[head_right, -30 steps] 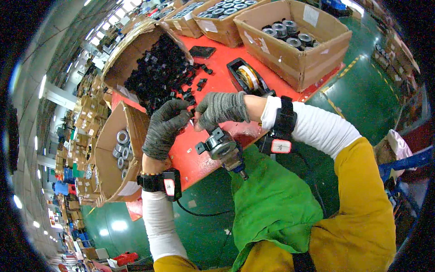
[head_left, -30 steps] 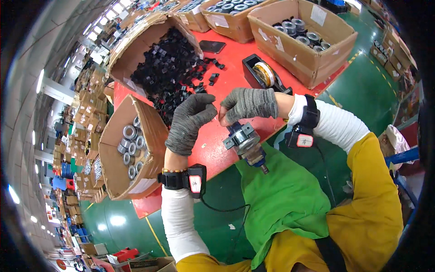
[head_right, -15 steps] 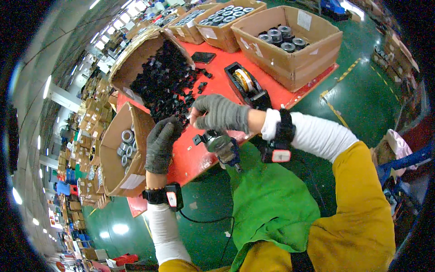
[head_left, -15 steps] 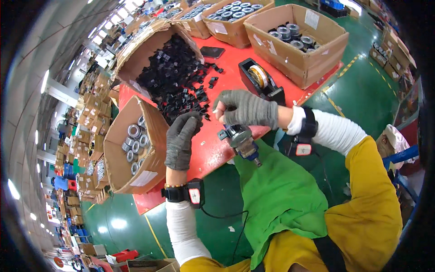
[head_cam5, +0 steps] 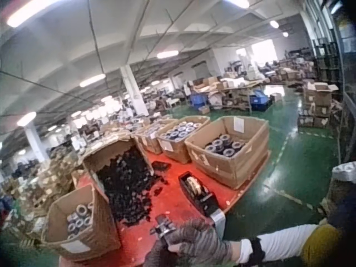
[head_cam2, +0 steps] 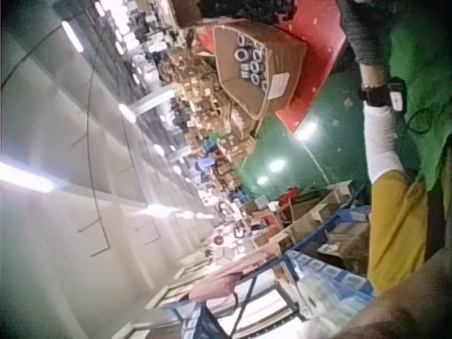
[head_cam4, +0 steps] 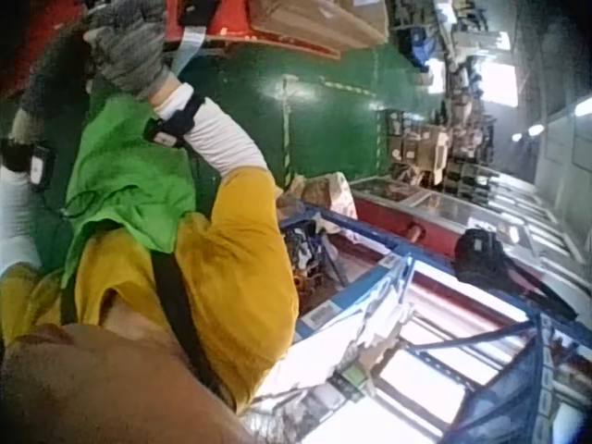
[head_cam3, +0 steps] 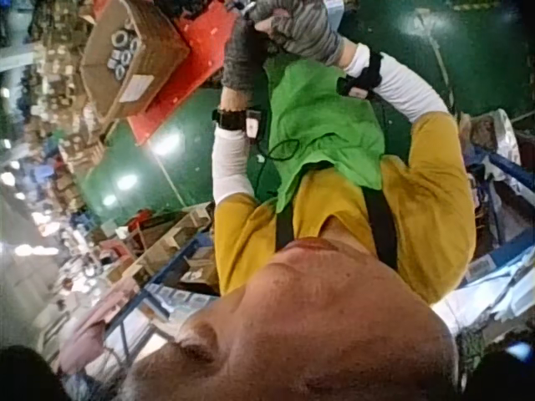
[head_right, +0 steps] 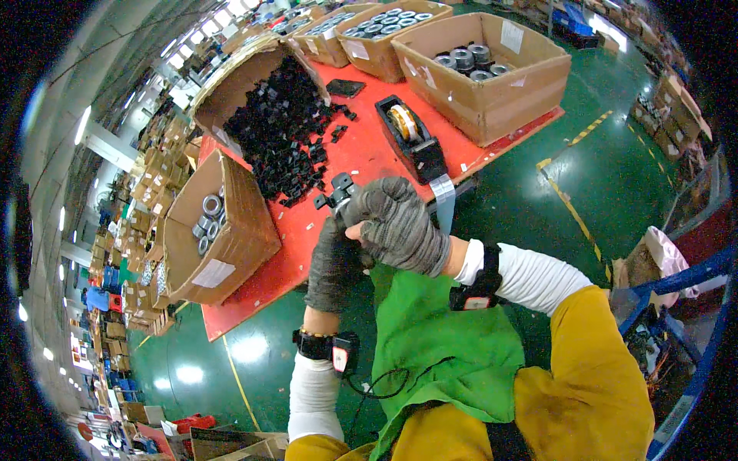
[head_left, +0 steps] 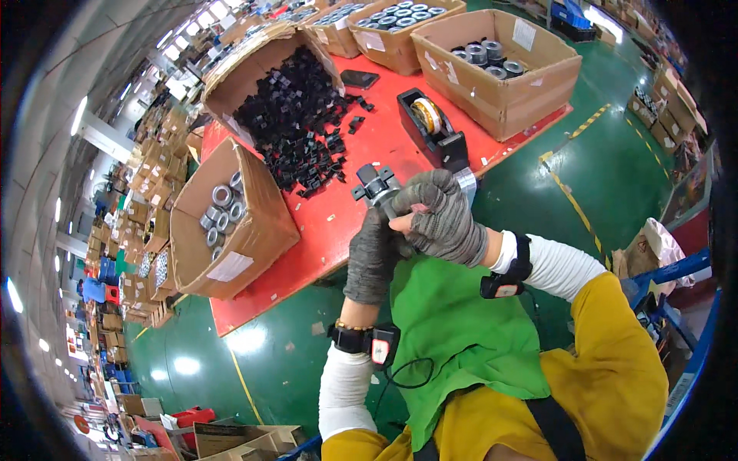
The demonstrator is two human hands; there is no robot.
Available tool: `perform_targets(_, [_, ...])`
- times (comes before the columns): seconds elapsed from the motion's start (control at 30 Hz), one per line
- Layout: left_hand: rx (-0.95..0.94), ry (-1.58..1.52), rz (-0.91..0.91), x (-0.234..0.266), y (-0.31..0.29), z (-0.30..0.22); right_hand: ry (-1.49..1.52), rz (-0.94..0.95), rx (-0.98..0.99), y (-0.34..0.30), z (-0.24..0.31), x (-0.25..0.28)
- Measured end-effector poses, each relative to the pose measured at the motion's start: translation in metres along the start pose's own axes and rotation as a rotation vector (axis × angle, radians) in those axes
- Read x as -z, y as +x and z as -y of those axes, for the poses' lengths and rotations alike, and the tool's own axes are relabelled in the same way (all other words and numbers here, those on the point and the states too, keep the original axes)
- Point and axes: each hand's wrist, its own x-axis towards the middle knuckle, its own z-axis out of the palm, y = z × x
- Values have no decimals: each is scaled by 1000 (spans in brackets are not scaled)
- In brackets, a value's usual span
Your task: Applying adhesive labels to metal ring components using a jig and manual tape dispenser.
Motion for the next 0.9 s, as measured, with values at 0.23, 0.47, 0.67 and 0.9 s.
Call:
perform_targets(0.23, [-429, 476, -138, -20, 0, 12, 37, 87, -34, -17, -5, -1])
perform_targets(0.47, [79, -211, -305, -26, 8, 8, 324, 221, -444, -9, -2, 3])
perform_targets(0.67, [-119, 254, -74, -10, -13, 11, 723, 272, -817, -8, 7, 7])
perform_targets(0.9, [-94, 273, -242, 14, -28, -8, 1924, -289, -1127, -26, 28, -32])
